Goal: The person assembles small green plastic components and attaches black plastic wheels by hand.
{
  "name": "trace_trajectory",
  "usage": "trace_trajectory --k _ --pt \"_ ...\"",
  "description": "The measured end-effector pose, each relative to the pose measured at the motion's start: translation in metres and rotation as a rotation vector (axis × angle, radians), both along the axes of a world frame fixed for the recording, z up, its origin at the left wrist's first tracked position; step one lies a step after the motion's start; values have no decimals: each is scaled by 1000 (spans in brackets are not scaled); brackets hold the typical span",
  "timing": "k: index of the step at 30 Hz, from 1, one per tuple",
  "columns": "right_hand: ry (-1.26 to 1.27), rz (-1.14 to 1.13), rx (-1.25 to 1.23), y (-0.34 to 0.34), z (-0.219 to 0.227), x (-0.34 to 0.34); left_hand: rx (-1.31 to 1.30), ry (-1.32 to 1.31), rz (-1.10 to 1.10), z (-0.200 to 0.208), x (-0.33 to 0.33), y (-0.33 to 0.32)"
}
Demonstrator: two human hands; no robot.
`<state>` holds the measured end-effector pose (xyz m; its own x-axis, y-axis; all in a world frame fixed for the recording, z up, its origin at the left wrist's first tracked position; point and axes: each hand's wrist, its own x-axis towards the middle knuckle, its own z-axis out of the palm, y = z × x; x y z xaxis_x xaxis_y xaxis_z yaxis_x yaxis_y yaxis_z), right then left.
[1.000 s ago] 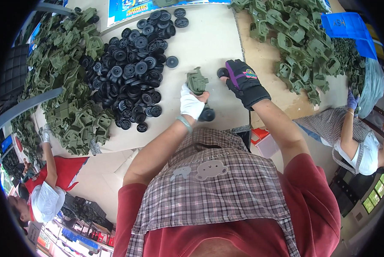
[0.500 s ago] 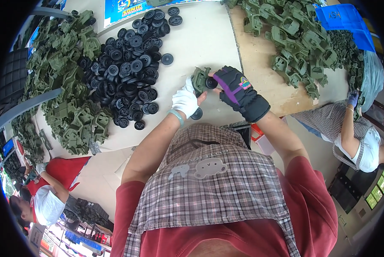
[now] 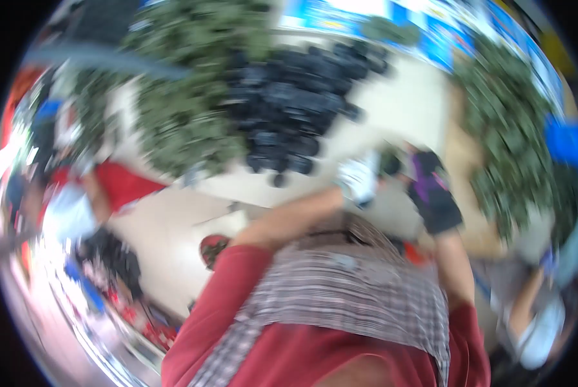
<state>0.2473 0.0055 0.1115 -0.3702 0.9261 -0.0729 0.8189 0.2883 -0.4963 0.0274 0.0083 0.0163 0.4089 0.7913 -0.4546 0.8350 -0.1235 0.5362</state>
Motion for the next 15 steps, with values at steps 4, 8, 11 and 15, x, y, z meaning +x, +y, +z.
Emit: trace_trajectory --k 4,8,11,15 --pt "-102 52 317 22 -36 -10 80 -214 52 -39 25 -9" --pt "-101 362 241 41 -57 -55 -19 -153 88 -41 15 -18" --pt "-139 312 238 49 -72 -58 -54 -166 138 -31 15 -13" --pt "-19 -188 71 43 -100 -50 -69 -226 106 -15 8 -3"
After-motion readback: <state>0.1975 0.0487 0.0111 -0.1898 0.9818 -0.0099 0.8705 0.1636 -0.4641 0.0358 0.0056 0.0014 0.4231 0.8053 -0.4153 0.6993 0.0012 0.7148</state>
